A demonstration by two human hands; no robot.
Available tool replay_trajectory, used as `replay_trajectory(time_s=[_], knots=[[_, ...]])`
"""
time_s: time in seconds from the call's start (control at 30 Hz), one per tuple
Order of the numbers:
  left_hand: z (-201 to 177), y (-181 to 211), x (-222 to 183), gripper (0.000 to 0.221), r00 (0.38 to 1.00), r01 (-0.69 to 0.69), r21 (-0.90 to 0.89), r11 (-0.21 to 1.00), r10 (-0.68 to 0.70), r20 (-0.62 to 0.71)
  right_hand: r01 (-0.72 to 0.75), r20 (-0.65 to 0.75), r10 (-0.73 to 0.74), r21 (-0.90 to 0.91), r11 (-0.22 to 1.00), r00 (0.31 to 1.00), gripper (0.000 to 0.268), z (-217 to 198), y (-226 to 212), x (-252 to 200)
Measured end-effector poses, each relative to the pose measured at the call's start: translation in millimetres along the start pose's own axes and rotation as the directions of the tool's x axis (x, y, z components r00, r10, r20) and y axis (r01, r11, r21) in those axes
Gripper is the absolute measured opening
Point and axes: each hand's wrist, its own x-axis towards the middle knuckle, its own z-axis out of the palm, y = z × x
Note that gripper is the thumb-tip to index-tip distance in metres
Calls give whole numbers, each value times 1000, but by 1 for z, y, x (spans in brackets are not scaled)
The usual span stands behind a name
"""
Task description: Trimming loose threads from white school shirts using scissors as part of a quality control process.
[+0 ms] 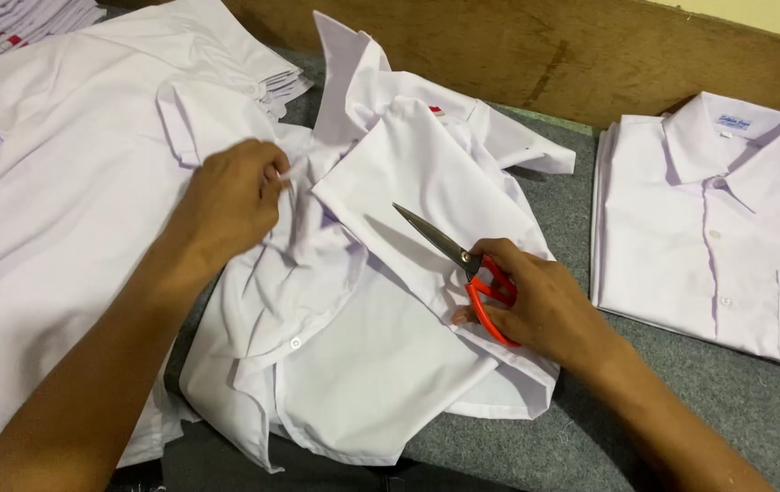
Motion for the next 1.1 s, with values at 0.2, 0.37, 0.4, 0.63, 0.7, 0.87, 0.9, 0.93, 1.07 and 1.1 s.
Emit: replay_trajectory(time_s=[0.2,0.37,0.4,0.63,0.7,0.87,0.9,0.93,1.07,1.1], knots=[[-10,-34,42,16,879,31,83,996,13,-477,-51,84,63,-142,989,994,49,-2,-4,-1],[-44,-11,54,35,841,55,-40,998,-67,-536,23,83,-13,-121,992,996,48,3,7,2],[-53,6,49,54,871,76,-29,997,-80,-484,39,74,-29,-128,991,997,47,4,10,3],[-68,99,-42,100,596,351,498,793,-600,534,128,-231,-109,70,989,967,55,-33,40,1],[-44,66,-50,42,715,247,470,847,-487,501,239,-523,-150,107,965,839,49,-50,56,-1],[-67,19,-18,43,938,321,166,932,-337,77,251,-651,-8,282,926,759,60,-74,178,29],[-72,16,-8,43,940,341,99,935,-341,-19,207,-648,102,383,900,755,61,-77,218,34],[-77,12,-1,43,941,339,95,936,-338,-25,211,-652,97,378,902,752,61,-76,227,24],[-79,2,36,19,942,303,-86,949,-312,-125,189,-659,119,377,907,742,66,-72,234,-28],[-74,-3,42,16,945,290,-104,951,-301,-125,131,-638,187,417,899,747,64,-64,228,-43]])
